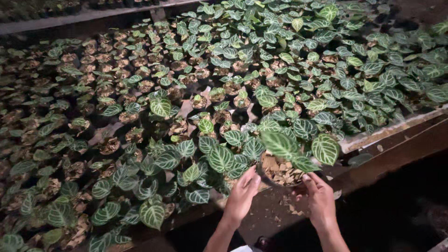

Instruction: The person wipes the leaves of small potted plants with a purple cloth. They pick up individual pots from a table, wipe the leaves, and then place the pots onto a lower shelf among many similar plants.

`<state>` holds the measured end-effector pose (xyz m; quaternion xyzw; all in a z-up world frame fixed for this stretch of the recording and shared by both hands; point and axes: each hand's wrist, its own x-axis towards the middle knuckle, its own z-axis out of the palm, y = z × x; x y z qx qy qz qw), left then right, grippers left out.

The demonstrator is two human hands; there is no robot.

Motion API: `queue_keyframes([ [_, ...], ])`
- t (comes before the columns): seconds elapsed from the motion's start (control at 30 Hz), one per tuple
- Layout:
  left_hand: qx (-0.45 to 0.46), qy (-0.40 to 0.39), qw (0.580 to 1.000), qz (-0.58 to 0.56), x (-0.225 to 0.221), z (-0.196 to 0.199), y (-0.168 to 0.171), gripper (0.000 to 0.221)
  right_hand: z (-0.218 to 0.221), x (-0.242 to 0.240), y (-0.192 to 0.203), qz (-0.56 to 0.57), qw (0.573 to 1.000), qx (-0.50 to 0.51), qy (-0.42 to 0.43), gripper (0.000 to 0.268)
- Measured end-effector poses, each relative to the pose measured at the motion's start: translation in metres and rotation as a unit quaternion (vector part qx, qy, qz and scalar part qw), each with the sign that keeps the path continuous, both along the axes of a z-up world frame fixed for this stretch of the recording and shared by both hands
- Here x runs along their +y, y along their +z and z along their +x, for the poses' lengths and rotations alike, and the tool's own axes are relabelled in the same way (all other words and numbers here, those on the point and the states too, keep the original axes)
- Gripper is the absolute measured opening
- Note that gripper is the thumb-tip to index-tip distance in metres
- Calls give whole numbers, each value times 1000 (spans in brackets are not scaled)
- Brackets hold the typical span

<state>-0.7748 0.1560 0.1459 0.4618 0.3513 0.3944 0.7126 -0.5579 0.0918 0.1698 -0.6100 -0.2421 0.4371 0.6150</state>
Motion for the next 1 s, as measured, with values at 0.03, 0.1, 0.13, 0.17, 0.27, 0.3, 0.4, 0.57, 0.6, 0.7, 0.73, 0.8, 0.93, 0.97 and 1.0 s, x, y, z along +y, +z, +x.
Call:
queue_keyframes([
  [0.03, 9, 1, 999, 31, 5, -4, -1, 69, 0, -1, -4, 2, 1000, 5, -16, 38],
  [0.1, 29, 3, 996, 90, 14, -11, -2, 64, 3, -1, -13, 5, 999, 17, -48, 39],
  [0.13, 64, 17, 994, 92, 16, -15, 0, 62, 6, -2, -16, 14, 998, 8, -53, 39],
  [0.17, 100, 29, 990, 97, 22, -19, 4, 60, 9, 1, -18, 25, 998, 0, -59, 39],
  [0.27, 117, 30, 989, 87, 42, -22, 17, 59, 22, 13, -22, 82, 995, -27, -45, 39],
  [0.3, 110, 27, 991, 73, 43, -24, 19, 60, 23, 13, -24, 100, 994, -36, -32, 38],
  [0.4, 127, 41, 984, 117, 61, -23, 26, 58, 37, 27, -22, 39, 997, -48, -49, 38],
  [0.57, 203, 76, 963, 156, 101, -14, 31, 57, 54, 80, -16, 45, 997, -56, -25, 33],
  [0.6, 210, 90, 958, 171, 109, -10, 31, 57, 58, 93, -16, 42, 997, -61, -27, 32],
  [0.7, 218, 100, 961, 137, 136, -2, 29, 57, 71, 135, -17, 46, 997, -61, 31, 25],
  [0.73, 210, 97, 965, 122, 145, 0, 27, 58, 76, 149, -20, 39, 997, -60, 41, 24],
  [0.8, 192, 87, 972, 99, 161, 6, 18, 60, 86, 180, -33, 31, 996, -57, 56, 23],
  [0.93, 283, 162, 930, 171, 209, 35, -9, 57, 108, 241, -82, 30, 992, -81, 97, 23],
  [0.97, 270, 175, 923, 209, 221, 43, -15, 57, 114, 253, -97, 26, 990, -89, 111, 23],
  [1.0, 257, 186, 915, 247, 232, 50, -21, 57, 121, 266, -111, 22, 987, -97, 124, 24],
])
